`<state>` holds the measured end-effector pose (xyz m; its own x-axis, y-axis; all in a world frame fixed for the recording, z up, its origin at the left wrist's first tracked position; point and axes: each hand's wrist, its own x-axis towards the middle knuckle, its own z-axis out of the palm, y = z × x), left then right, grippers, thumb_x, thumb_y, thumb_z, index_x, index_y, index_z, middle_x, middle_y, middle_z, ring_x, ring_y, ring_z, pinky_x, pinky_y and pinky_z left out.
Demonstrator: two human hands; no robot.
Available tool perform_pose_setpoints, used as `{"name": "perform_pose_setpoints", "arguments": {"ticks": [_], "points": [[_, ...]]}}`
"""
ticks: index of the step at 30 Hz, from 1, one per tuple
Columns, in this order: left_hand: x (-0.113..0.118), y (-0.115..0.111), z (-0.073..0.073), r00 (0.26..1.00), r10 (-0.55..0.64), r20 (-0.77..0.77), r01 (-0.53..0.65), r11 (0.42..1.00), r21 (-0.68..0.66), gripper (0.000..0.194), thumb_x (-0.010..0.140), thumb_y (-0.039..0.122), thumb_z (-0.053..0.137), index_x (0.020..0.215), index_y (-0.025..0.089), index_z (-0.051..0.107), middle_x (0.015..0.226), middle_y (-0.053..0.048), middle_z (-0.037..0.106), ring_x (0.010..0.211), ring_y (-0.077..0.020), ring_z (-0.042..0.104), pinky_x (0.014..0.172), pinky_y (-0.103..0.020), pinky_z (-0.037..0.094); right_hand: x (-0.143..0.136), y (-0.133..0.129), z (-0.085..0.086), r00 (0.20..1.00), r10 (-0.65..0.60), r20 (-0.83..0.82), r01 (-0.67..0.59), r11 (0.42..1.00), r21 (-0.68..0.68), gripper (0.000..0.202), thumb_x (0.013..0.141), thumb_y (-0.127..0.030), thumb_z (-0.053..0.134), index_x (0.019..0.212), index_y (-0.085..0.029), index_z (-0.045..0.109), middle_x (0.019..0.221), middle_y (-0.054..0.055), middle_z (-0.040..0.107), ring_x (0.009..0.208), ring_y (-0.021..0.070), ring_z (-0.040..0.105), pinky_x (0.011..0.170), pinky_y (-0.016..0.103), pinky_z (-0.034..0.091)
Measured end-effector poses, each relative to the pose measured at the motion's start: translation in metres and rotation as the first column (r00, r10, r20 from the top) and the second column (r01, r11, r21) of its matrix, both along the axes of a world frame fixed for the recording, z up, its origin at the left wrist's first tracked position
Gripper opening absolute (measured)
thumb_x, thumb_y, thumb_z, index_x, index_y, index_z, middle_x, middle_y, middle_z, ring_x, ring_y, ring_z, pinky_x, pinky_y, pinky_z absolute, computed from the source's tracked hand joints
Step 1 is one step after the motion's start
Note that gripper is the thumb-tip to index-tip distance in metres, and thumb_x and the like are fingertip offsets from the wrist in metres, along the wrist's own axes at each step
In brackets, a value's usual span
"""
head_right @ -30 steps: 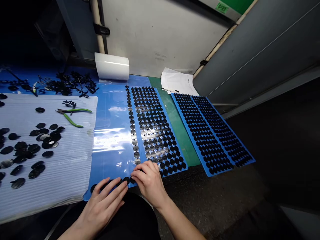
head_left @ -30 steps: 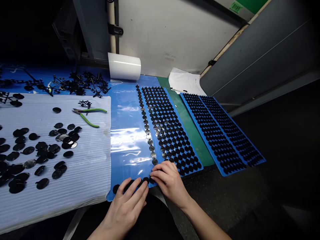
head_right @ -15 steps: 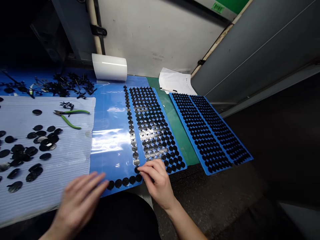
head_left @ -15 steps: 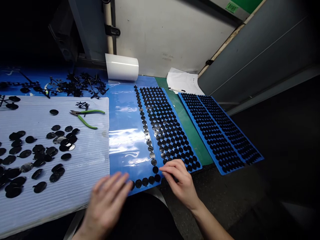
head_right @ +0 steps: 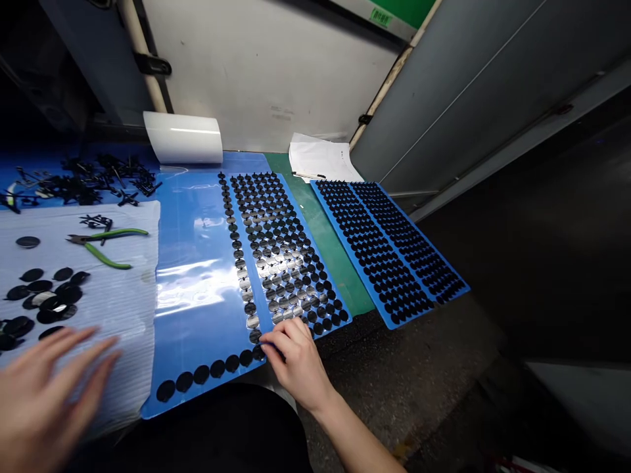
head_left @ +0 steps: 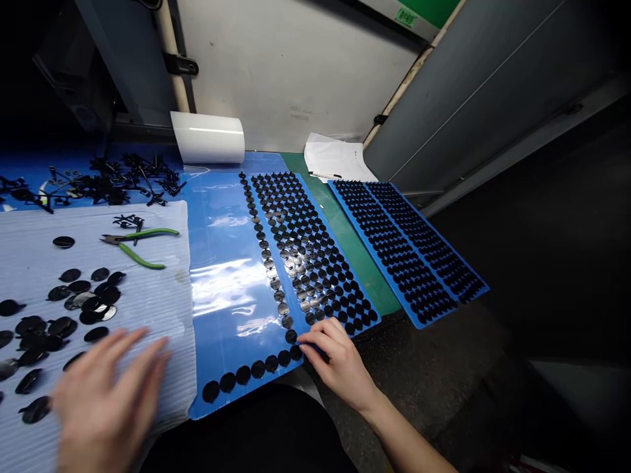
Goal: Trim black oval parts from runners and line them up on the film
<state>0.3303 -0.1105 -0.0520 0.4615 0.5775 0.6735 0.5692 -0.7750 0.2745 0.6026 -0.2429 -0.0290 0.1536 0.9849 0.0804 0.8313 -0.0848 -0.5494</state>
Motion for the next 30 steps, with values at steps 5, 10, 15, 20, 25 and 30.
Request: {"name": "perform_pose_setpoints", "arguments": {"ticks": [5, 10, 15, 20, 25, 30], "points": [[0.078, -0.053, 0.006, 0.894, -0.443, -0.069, 0.432, 0.893, -0.13, 0.03, 0.075, 0.006, 0.054, 0.103, 0.015, 0.059, 0.099, -0.006, 0.066, 0.1, -0.0225, 0.053, 0.089, -0.04, 0.038, 0.001, 0.004, 0.001, 0.995, 0.064, 0.07, -0.06, 0.997, -0.049, 0.013, 0.081, -0.019, 0.052, 0.091, -0.023, 0.06, 0.081, 0.003, 0.053, 0.081, 0.0183, 0.048, 0.069, 0.032, 0.041], [0.098, -0.07, -0.019, 0.873, -0.47, -0.132, 0.462, 0.883, -0.085, 0.029, 0.074, 0.01, 0.057, 0.103, 0.013, 0.058, 0.098, -0.004, 0.067, 0.098, -0.0198, 0.056, 0.095, -0.041, 0.031, 0.006, 0.01, 0.001, 0.985, 0.127, 0.119, -0.118, 0.989, -0.085, 0.01, 0.081, -0.022, 0.053, 0.087, -0.023, 0.061, 0.082, 0.003, 0.054, 0.081, 0.018, 0.046, 0.071, 0.032, 0.037], [0.094, -0.072, -0.029, 0.868, -0.475, -0.144, 0.459, 0.879, -0.131, 0.034, 0.075, 0.005, 0.052, 0.108, 0.014, 0.055, 0.104, -0.005, 0.065, 0.102, -0.0208, 0.053, 0.096, -0.042, 0.03, 0.012, 0.013, 0.0, 0.973, 0.18, 0.142, -0.173, 0.983, -0.062, 0.01, 0.082, -0.024, 0.052, 0.084, -0.024, 0.062, 0.08, 0.002, 0.053, 0.079, 0.0166, 0.045, 0.069, 0.03, 0.035], [0.095, -0.072, -0.029, 0.867, -0.474, -0.154, 0.459, 0.88, -0.127, 0.036, 0.078, 0.005, 0.047, 0.112, 0.012, 0.052, 0.104, -0.005, 0.064, 0.101, -0.02, 0.053, 0.097, -0.042, 0.027, 0.012, 0.013, 0.0, 0.963, 0.225, 0.148, -0.219, 0.974, -0.054, 0.013, 0.084, -0.024, 0.048, 0.083, -0.022, 0.061, 0.081, 0.002, 0.054, 0.078, 0.0162, 0.045, 0.067, 0.03, 0.032], [0.095, -0.071, -0.026, 0.876, -0.461, -0.141, 0.451, 0.887, -0.098, 0.034, 0.079, 0.005, 0.045, 0.11, 0.013, 0.054, 0.101, -0.004, 0.066, 0.098, -0.019, 0.054, 0.097, -0.041, 0.027, 0.008, 0.01, 0.0, 0.969, 0.189, 0.158, -0.187, 0.982, -0.028, 0.012, 0.083, -0.019, 0.048, 0.082, -0.022, 0.059, 0.083, 0.002, 0.056, 0.078, 0.0161, 0.046, 0.067, 0.03, 0.031], [0.095, -0.07, -0.026, 0.864, -0.47, -0.181, 0.457, 0.883, -0.109, 0.034, 0.079, 0.006, 0.045, 0.111, 0.014, 0.054, 0.102, -0.004, 0.065, 0.099, -0.0188, 0.054, 0.098, -0.04, 0.026, 0.014, 0.007, 0.0, 0.991, 0.107, 0.08, -0.107, 0.994, -0.002, 0.011, 0.083, -0.019, 0.047, 0.082, -0.022, 0.058, 0.082, 0.002, 0.055, 0.079, 0.0166, 0.047, 0.069, 0.03, 0.034]]}}
